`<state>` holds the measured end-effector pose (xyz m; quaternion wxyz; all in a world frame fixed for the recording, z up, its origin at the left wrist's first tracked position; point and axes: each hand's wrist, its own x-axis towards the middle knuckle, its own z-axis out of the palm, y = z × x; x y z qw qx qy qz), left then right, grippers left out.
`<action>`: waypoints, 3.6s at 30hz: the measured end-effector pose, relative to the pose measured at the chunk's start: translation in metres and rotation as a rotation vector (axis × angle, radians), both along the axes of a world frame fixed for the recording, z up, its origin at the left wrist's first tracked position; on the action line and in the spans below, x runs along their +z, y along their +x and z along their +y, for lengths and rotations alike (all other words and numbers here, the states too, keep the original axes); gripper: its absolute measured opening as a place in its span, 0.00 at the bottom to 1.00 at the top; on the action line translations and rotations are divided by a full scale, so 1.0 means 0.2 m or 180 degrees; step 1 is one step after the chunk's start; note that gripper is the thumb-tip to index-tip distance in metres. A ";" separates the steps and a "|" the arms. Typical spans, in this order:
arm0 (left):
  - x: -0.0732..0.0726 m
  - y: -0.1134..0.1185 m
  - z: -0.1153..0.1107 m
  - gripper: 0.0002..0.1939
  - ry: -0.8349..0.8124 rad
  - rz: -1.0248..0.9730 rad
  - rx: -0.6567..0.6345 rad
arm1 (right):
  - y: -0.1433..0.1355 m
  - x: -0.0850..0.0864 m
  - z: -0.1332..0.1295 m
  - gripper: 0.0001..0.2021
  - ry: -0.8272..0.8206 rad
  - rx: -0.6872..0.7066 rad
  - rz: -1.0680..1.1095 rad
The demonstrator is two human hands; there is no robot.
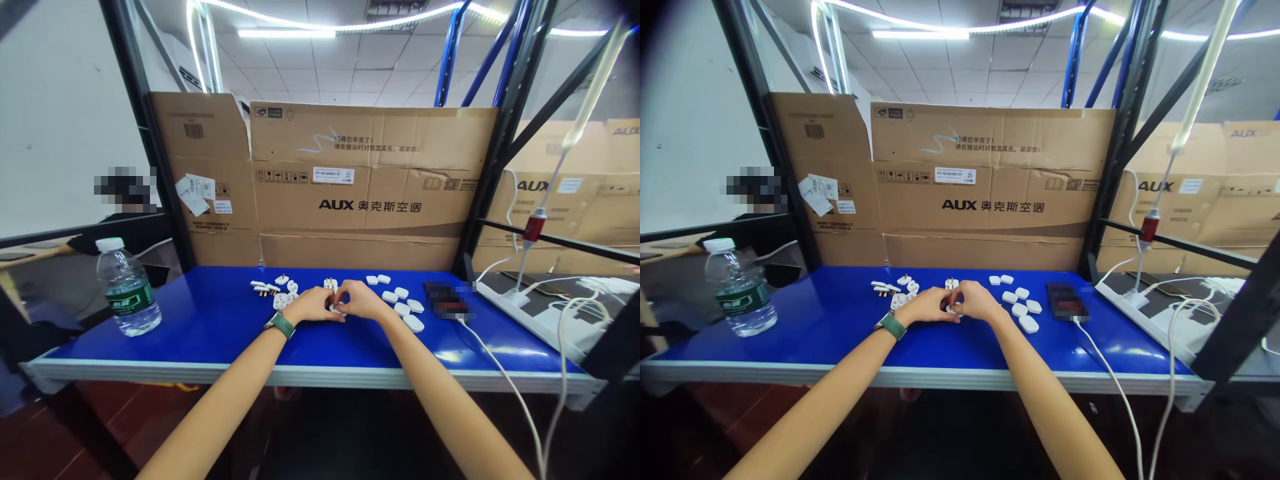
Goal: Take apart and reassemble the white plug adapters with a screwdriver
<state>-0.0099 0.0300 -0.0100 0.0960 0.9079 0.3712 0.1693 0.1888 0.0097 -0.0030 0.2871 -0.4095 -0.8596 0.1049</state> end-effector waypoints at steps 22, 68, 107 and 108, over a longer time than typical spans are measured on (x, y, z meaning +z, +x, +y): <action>0.01 0.00 -0.02 0.27 -0.0054 -0.0163 -0.0164 | -0.01 0.02 -0.04 0.08 0.0276 0.0247 -0.0238; 0.01 0.03 -0.04 0.28 -0.0381 -0.0109 -0.0620 | -0.06 0.12 -0.10 0.21 -0.2023 0.1802 0.3980; 0.03 0.03 -0.06 0.27 -0.0485 -0.0131 -0.0628 | -0.09 0.10 -0.11 0.21 -0.1936 0.1640 0.3930; 0.03 0.03 -0.06 0.27 -0.0493 -0.0144 -0.0634 | -0.09 0.09 -0.11 0.21 -0.1947 0.1638 0.3929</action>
